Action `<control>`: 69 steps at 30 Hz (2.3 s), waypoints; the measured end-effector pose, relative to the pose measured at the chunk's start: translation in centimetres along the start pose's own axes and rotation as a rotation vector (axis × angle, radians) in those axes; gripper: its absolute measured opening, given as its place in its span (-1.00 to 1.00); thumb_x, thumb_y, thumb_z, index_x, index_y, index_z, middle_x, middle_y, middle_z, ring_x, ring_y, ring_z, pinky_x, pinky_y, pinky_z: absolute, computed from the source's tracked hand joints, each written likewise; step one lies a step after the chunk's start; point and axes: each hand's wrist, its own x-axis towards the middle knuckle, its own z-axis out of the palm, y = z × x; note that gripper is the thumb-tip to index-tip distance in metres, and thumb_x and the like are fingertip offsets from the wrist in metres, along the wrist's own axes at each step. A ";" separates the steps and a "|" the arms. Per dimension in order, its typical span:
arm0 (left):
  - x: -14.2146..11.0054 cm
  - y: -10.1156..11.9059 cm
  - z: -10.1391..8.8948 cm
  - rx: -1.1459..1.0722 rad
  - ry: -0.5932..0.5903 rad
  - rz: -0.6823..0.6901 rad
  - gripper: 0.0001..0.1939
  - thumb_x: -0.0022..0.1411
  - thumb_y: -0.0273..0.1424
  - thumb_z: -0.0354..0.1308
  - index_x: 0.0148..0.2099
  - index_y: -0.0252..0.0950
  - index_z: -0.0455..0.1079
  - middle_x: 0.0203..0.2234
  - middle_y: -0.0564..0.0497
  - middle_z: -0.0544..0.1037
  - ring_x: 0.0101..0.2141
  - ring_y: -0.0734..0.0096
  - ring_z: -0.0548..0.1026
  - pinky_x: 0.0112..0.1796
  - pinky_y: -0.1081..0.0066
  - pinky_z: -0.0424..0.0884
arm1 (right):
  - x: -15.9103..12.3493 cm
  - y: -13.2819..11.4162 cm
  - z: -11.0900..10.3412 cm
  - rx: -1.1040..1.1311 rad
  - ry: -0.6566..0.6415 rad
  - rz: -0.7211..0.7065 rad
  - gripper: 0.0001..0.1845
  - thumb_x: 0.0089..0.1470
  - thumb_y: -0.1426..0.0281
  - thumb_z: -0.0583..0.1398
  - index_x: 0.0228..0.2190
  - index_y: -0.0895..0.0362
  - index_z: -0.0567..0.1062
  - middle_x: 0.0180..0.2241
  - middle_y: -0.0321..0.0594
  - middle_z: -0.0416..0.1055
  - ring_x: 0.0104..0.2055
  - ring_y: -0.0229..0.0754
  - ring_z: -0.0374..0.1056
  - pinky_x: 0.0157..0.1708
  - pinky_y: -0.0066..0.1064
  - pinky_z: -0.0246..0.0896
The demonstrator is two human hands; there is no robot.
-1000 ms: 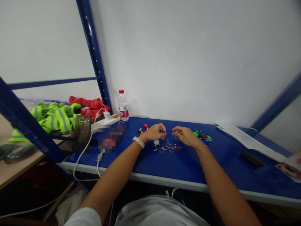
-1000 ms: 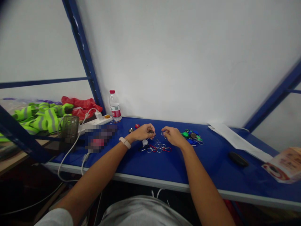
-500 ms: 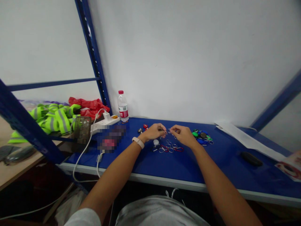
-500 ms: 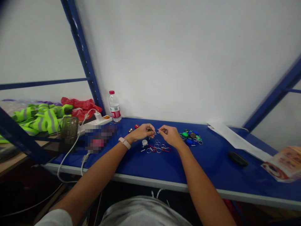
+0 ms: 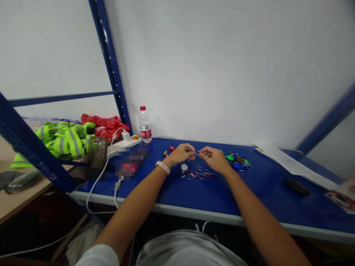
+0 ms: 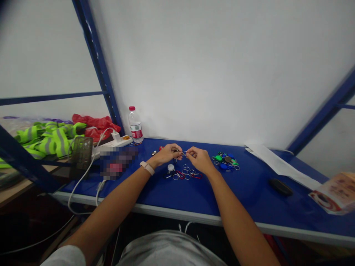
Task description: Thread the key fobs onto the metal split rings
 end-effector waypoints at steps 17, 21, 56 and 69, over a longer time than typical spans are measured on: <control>-0.2 0.6 0.3 0.143 0.001 0.159 -0.65 0.07 -0.25 0.29 -0.19 -0.43 0.43 -0.35 -0.10 0.54 -0.36 0.45 0.47 -0.28 0.42 0.40 | 0.4 -0.3 0.8 0.455 0.134 0.149 -0.55 -0.11 0.07 0.30 -0.35 0.19 0.43 -0.45 -0.11 0.51 -0.55 -0.25 0.34 -0.59 -0.46 0.22; -0.3 0.8 0.2 0.184 -0.021 0.243 -0.66 0.11 -0.22 0.25 -0.19 -0.42 0.48 -0.30 -0.12 0.55 -0.29 0.41 0.47 -0.20 0.39 0.37 | 0.4 -0.4 0.7 0.458 0.140 0.143 -0.54 -0.13 0.05 0.30 -0.36 0.19 0.44 -0.46 -0.11 0.50 -0.54 -0.24 0.35 -0.59 -0.45 0.24; -0.6 1.9 0.1 0.044 -0.059 0.323 -0.66 0.12 -0.16 0.24 -0.31 -0.41 0.45 -0.35 -0.04 0.50 -0.27 0.44 0.42 -0.10 0.38 0.27 | 0.0 -2.0 0.6 0.637 -0.268 0.174 -0.56 0.04 0.00 0.11 -0.44 0.15 0.41 -0.45 -0.18 0.40 -0.40 -0.19 0.34 -0.31 -0.35 0.29; -0.1 0.6 -0.1 0.153 -0.110 0.241 -0.68 0.12 -0.21 0.21 -0.28 -0.42 0.43 -0.38 -0.04 0.51 -0.35 0.47 0.42 -0.23 0.43 0.32 | 0.5 -0.8 0.4 0.564 -0.090 0.187 -0.63 0.02 0.07 0.17 -0.43 0.14 0.36 -0.58 -0.33 0.30 -0.53 -0.29 0.25 -0.48 -0.45 0.15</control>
